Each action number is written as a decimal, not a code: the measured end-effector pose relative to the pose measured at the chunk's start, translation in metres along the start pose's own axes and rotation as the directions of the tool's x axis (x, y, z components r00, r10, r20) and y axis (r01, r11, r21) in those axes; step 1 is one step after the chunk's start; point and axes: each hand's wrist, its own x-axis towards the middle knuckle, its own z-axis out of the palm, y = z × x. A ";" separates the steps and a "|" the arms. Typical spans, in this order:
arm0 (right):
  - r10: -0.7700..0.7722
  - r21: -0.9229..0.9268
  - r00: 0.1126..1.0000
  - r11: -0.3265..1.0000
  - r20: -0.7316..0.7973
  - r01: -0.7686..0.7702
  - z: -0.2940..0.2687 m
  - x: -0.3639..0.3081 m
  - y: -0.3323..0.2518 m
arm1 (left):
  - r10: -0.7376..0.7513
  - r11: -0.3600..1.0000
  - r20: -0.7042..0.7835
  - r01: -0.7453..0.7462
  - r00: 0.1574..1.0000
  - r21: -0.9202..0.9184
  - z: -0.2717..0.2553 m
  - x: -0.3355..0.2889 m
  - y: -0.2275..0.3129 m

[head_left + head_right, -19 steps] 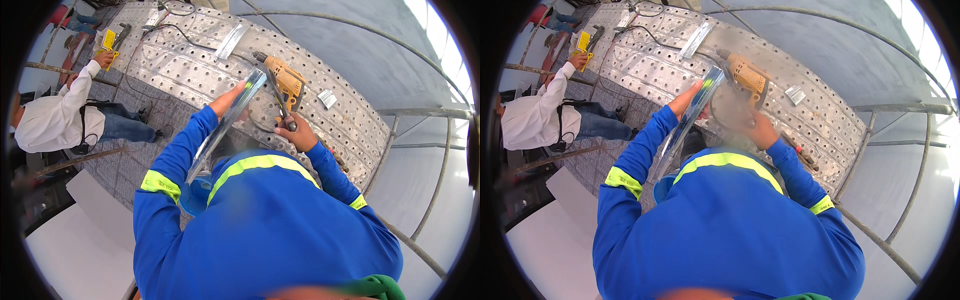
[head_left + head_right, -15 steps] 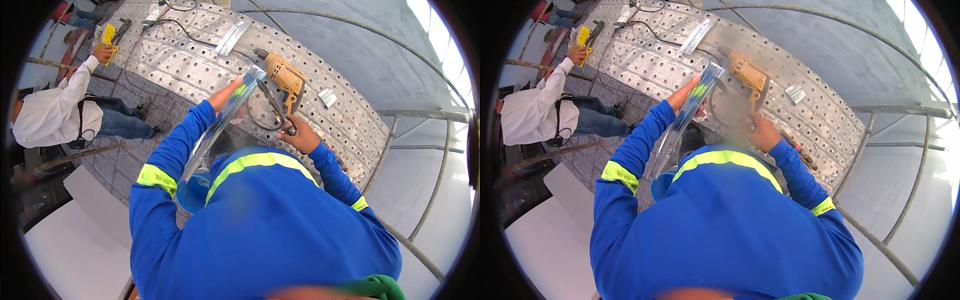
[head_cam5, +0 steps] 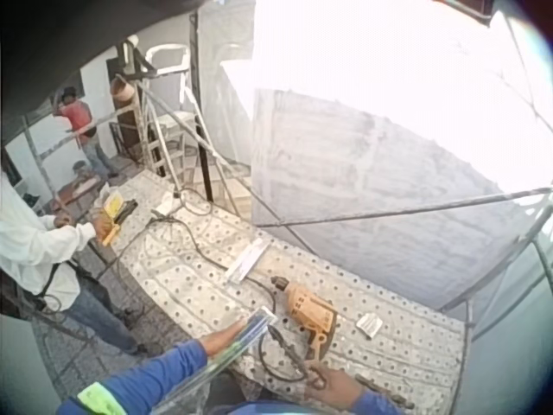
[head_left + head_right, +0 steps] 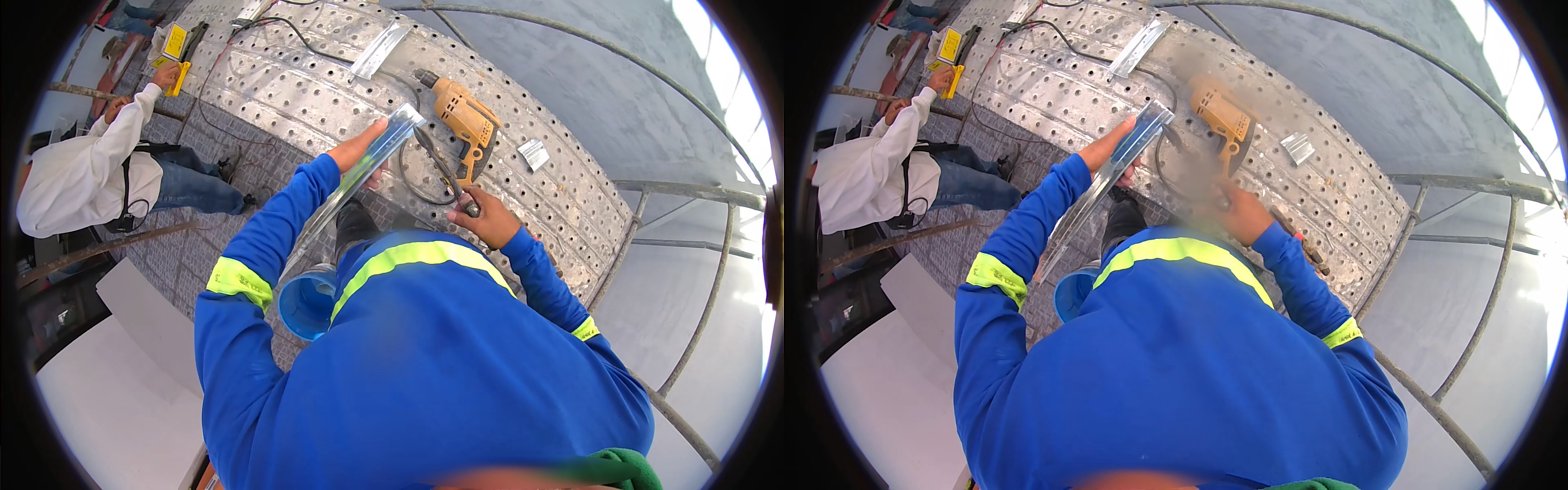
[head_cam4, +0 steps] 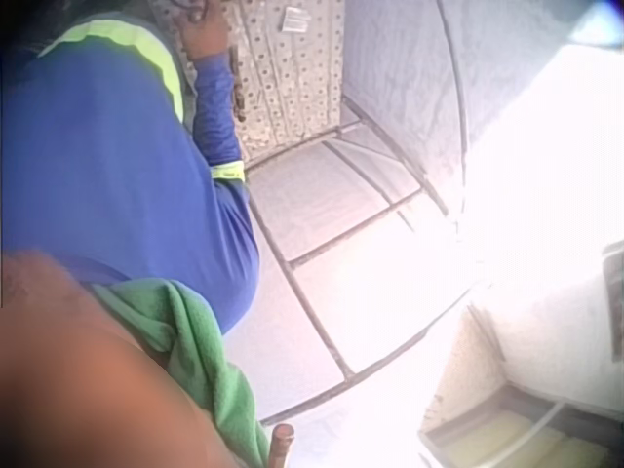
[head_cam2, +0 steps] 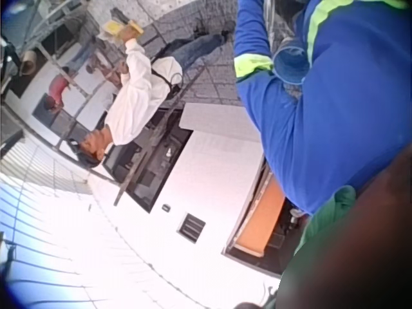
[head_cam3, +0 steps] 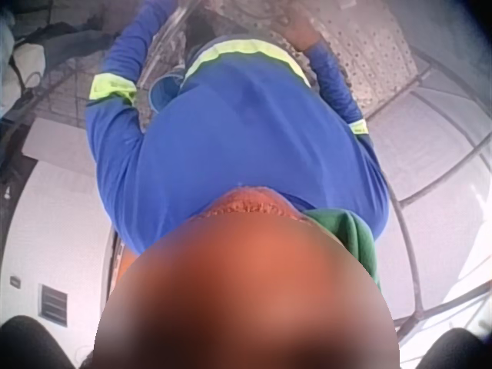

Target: The person uses tin snips to cut a long metal channel into shorter segments on a perforated metal work surface. They repeatedly position the channel, cut it, and place the cut pieces aside. A corded drill and other tools are visible on the work surface.

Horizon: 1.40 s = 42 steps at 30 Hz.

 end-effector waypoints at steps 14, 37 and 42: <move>-0.112 -0.023 0.992 0.993 0.061 0.114 0.003 0.012 -0.027 | -0.004 0.999 -0.099 0.010 0.995 0.052 -0.002 0.006 -0.008; -0.062 -0.072 0.998 0.996 -0.020 0.061 0.011 0.018 -0.038 | 0.074 0.981 -0.240 -0.028 0.968 0.190 0.004 0.004 -0.004; -0.129 -0.083 0.987 0.989 -0.093 0.122 0.016 0.018 -0.036 | 0.083 0.978 -0.258 -0.029 0.962 0.206 0.005 0.004 -0.004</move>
